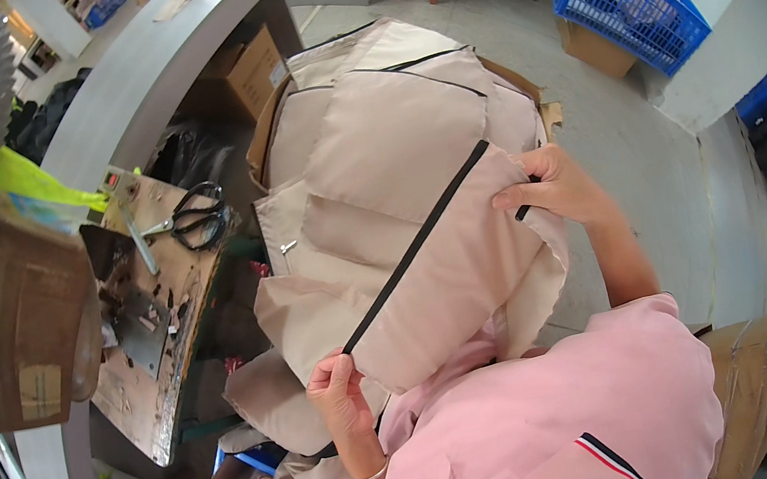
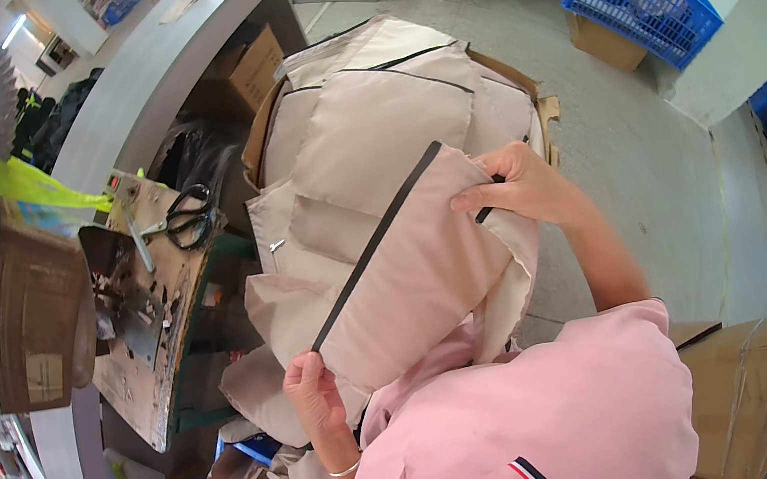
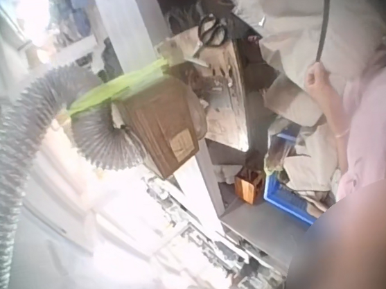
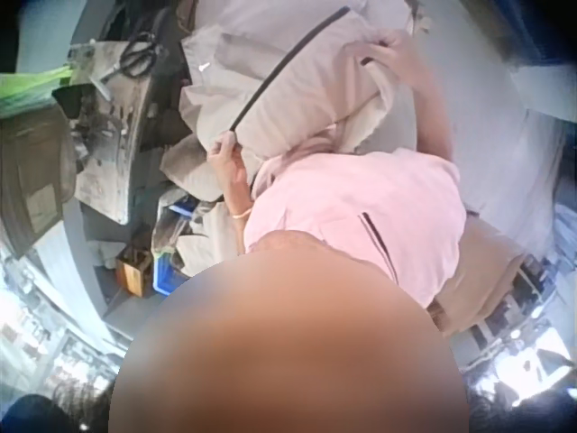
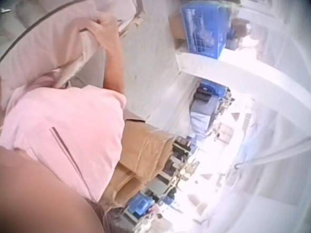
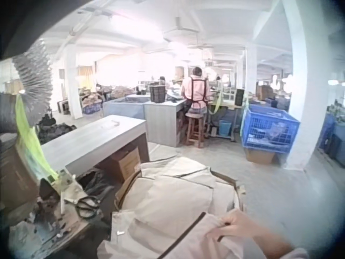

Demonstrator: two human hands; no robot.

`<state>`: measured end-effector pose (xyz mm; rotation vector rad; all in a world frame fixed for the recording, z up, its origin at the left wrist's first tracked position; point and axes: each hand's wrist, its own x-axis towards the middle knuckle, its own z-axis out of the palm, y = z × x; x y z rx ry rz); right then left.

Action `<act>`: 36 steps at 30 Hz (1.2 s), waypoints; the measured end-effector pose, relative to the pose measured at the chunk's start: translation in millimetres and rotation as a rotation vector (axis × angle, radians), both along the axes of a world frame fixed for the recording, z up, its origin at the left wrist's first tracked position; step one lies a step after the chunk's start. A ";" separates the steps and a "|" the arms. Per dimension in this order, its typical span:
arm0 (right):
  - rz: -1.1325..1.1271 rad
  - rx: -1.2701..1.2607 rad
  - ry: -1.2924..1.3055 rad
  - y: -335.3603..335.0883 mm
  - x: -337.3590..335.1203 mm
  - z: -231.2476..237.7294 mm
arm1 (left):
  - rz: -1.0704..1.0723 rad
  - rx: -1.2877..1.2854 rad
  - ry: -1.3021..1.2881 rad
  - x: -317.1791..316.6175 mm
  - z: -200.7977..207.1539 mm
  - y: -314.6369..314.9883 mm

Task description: Assembling fabric bags by aligning edges, using an industrial machine to seal or sew them, and trimming excess thread with scissors.

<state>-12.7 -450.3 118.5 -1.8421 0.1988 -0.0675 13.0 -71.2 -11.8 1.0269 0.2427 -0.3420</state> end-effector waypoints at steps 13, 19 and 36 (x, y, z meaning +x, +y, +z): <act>-0.287 -0.108 -0.148 -92.2 51.0 6.4 | 0.066 0.171 -0.114 11.2 20.5 -17.7; -0.422 -0.621 -0.205 -123.5 227.9 -41.4 | -0.103 0.223 -0.010 3.2 5.3 -12.5; -0.364 -1.423 -0.113 -5.9 253.2 -169.8 | 0.093 0.939 -0.102 61.3 -93.2 53.7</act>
